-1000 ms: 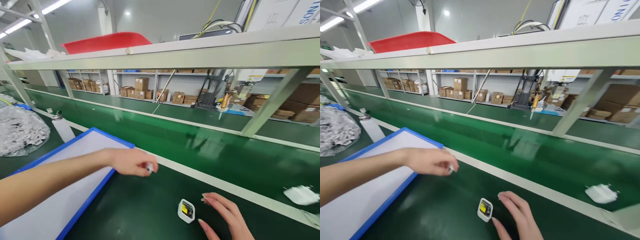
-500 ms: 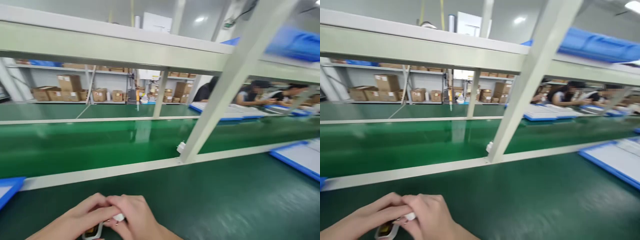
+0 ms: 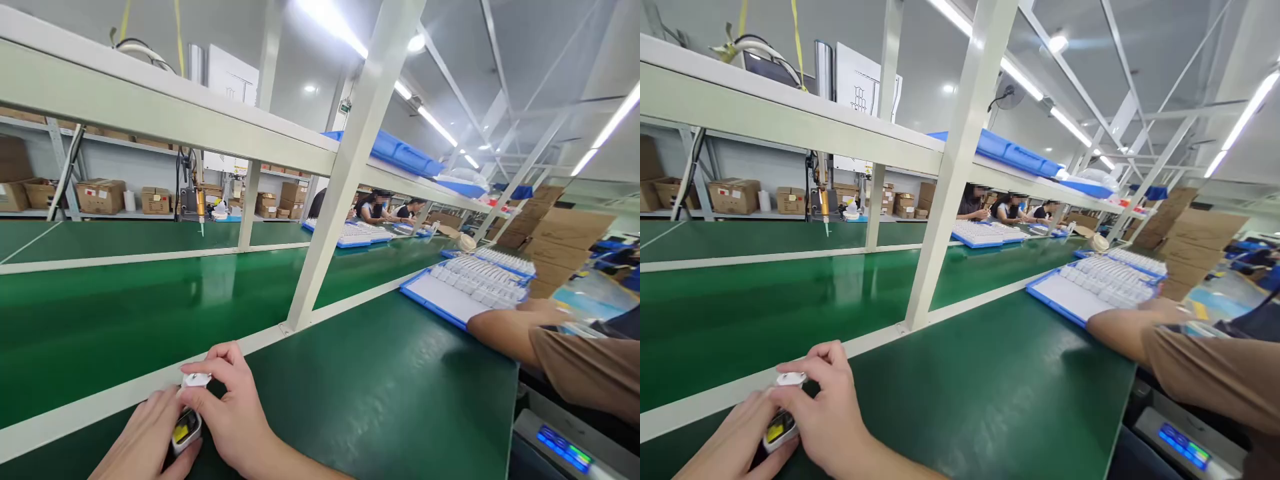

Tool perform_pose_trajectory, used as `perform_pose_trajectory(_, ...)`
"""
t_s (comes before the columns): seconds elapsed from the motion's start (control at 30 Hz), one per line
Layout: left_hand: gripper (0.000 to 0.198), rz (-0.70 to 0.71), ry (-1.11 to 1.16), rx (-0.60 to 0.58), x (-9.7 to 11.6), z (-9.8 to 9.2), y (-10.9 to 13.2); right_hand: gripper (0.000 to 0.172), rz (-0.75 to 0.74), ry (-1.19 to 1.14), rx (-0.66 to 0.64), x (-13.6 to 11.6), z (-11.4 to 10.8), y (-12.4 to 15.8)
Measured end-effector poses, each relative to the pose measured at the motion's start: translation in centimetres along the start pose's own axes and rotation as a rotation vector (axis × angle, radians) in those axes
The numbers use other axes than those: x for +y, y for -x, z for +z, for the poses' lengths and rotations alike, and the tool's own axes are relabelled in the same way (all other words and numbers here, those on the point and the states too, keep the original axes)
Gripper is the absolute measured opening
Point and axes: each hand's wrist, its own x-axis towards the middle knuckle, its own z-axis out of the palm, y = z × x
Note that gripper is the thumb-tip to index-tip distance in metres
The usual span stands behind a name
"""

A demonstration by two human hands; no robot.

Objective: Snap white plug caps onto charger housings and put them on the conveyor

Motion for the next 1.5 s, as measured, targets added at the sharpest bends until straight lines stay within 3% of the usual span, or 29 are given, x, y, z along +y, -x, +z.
perform_pose_trajectory(0.17,0.040,-0.007,0.105,-0.070,-0.2,1.1,-2.4,0.037,-0.005,0.140,-0.147,0.5,-1.3,-0.3)
perform_pose_trajectory(0.4,0.030,-0.171,0.254,-0.214,0.8,-1.6,-3.0,0.043,-0.053,0.137,-0.178,1.2,-1.5,-1.6)
perform_pose_trajectory(0.57,0.021,-0.199,0.313,-0.212,1.6,-2.2,-3.5,0.036,-0.128,0.238,-0.187,0.4,-1.7,-1.8)
perform_pose_trajectory(0.73,0.003,-0.182,0.336,-0.132,1.5,-2.6,-3.8,0.021,-0.258,0.377,-0.262,-0.2,-1.8,-1.9)
perform_pose_trajectory(0.9,0.008,-0.203,0.368,-0.117,1.3,-2.8,-4.3,0.022,-0.125,0.372,-0.296,0.0,-1.6,-2.4)
perform_pose_trajectory(1.13,0.007,-0.206,0.374,-0.112,1.3,-2.6,-4.2,0.027,-0.081,0.350,-0.340,-0.6,-1.7,-2.6)
perform_pose_trajectory(1.5,0.008,-0.198,0.387,-0.090,1.6,-3.0,-4.1,0.010,-0.159,0.356,-0.360,0.0,-2.2,-2.6)
